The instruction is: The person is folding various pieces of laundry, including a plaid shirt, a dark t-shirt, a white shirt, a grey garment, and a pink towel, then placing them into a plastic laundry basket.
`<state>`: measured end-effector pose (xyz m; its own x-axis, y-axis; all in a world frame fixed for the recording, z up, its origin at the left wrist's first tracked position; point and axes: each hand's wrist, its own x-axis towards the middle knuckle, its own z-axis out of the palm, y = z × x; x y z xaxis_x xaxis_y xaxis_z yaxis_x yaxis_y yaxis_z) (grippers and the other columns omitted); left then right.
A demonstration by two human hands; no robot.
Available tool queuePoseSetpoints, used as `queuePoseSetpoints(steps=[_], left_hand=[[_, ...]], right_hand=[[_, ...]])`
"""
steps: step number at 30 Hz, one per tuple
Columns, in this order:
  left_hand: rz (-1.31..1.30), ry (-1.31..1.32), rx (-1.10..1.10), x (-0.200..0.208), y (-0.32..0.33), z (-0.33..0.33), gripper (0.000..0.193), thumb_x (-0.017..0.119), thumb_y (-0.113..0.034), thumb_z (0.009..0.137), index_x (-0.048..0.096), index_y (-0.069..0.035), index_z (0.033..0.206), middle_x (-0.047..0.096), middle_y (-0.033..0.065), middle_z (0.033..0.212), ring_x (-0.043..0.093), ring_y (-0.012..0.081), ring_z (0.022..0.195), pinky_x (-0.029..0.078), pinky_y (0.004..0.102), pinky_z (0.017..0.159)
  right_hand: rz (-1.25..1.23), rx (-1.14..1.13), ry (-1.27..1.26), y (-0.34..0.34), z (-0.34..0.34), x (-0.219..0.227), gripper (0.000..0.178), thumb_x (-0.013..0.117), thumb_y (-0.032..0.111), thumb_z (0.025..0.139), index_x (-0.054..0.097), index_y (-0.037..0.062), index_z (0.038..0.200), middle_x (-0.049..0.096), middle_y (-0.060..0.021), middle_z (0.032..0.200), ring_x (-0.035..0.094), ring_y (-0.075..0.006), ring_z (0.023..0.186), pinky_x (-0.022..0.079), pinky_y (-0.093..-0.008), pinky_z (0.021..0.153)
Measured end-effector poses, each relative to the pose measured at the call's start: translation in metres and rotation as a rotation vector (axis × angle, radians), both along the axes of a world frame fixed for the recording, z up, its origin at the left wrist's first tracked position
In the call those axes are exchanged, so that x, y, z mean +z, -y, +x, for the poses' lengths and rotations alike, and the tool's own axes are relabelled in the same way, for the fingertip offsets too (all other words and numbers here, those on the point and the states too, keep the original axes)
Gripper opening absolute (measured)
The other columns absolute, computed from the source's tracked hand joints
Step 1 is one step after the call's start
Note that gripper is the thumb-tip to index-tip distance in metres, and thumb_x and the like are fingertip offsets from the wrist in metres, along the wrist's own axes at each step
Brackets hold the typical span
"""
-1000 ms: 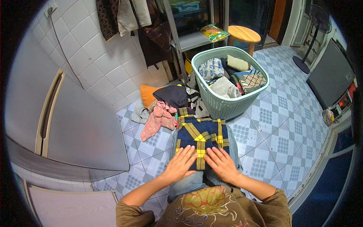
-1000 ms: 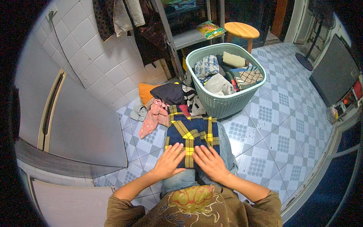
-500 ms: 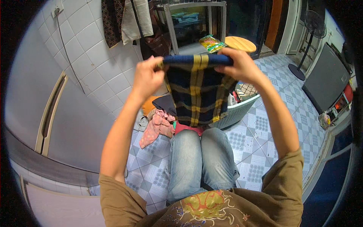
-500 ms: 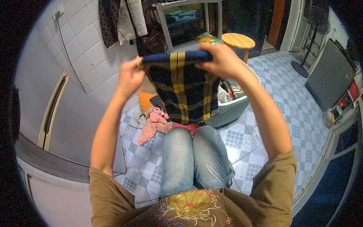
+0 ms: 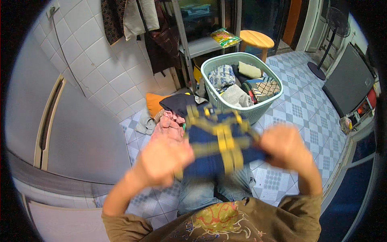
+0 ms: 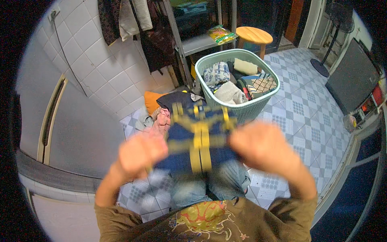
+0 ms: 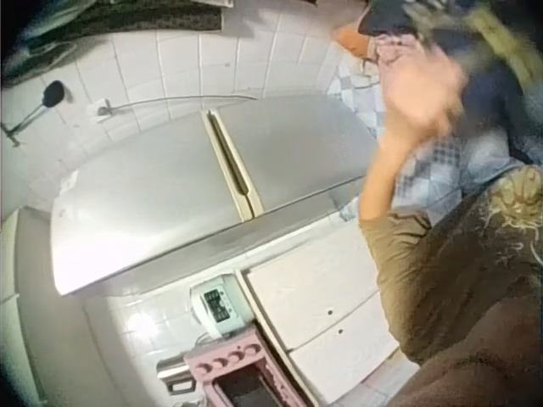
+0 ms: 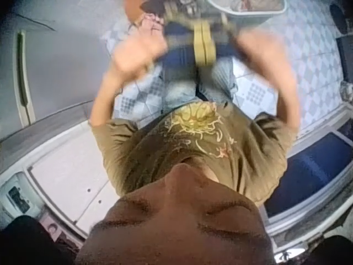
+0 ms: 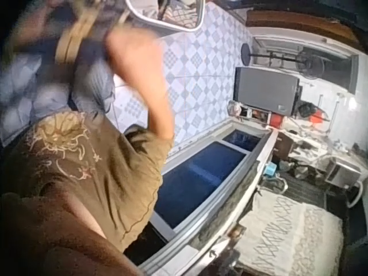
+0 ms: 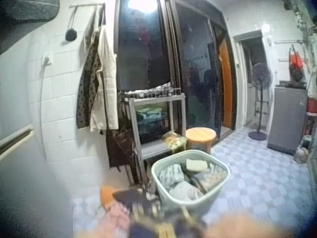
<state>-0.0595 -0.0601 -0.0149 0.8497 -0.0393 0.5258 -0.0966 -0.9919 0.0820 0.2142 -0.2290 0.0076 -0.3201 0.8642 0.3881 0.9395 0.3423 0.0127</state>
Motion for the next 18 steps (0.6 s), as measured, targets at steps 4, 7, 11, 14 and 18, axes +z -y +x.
queuePoseSetpoints(steps=[4,7,11,14,18], left_hand=[[-0.402,-0.565,-0.185,-0.108,0.073,-0.059,0.050,0.059,-0.006,0.067,0.053,-0.011,0.116,0.059,0.0073,0.114,0.056,0.0224,0.108,0.042,0.0363,0.100],[-0.723,-0.566,-0.161,-0.133,0.096,-0.066,0.051,0.058,0.004,0.063,0.057,-0.008,0.113,0.062,0.0078,0.113,0.059,0.0210,0.105,0.043,0.0385,0.099],[-0.984,-0.625,-0.184,-0.131,0.099,-0.074,0.053,0.059,0.005,0.062,0.059,-0.009,0.114,0.063,0.0094,0.109,0.060,0.0244,0.103,0.046,0.0371,0.094],[-1.096,-0.657,-0.116,-0.130,0.083,-0.073,0.043,0.056,0.002,0.069,0.059,-0.005,0.112,0.065,0.0132,0.100,0.063,0.0269,0.089,0.049,0.0360,0.074],[-1.117,-0.397,0.229,-0.129,0.025,-0.034,0.015,0.062,-0.008,0.077,0.063,-0.001,0.090,0.060,0.0050,0.071,0.054,0.0072,0.067,0.044,0.0252,0.060]], right_hand=[[-0.523,0.176,-0.302,0.060,-0.037,-0.062,0.033,0.071,0.023,0.061,0.051,0.0074,0.081,0.053,-0.0072,0.065,0.058,-0.0284,0.063,0.046,-0.0379,0.054],[-0.705,0.124,-0.397,0.083,-0.050,-0.100,0.037,0.073,0.026,0.063,0.055,0.0067,0.088,0.057,-0.0078,0.068,0.059,-0.0298,0.066,0.046,-0.0379,0.055],[-0.980,0.065,-0.500,0.091,-0.056,-0.102,0.034,0.073,0.030,0.071,0.057,0.0067,0.091,0.060,-0.0087,0.069,0.060,-0.0315,0.066,0.046,-0.0386,0.054],[-1.013,0.082,-0.535,0.073,-0.043,-0.101,0.036,0.065,0.036,0.079,0.057,0.0066,0.097,0.062,-0.0154,0.073,0.061,-0.0341,0.068,0.048,-0.0412,0.059],[-0.588,-0.101,-0.779,0.015,-0.014,-0.120,0.041,0.070,0.039,0.074,0.059,0.0052,0.095,0.062,-0.0163,0.075,0.063,-0.0312,0.068,0.047,-0.0380,0.060]])
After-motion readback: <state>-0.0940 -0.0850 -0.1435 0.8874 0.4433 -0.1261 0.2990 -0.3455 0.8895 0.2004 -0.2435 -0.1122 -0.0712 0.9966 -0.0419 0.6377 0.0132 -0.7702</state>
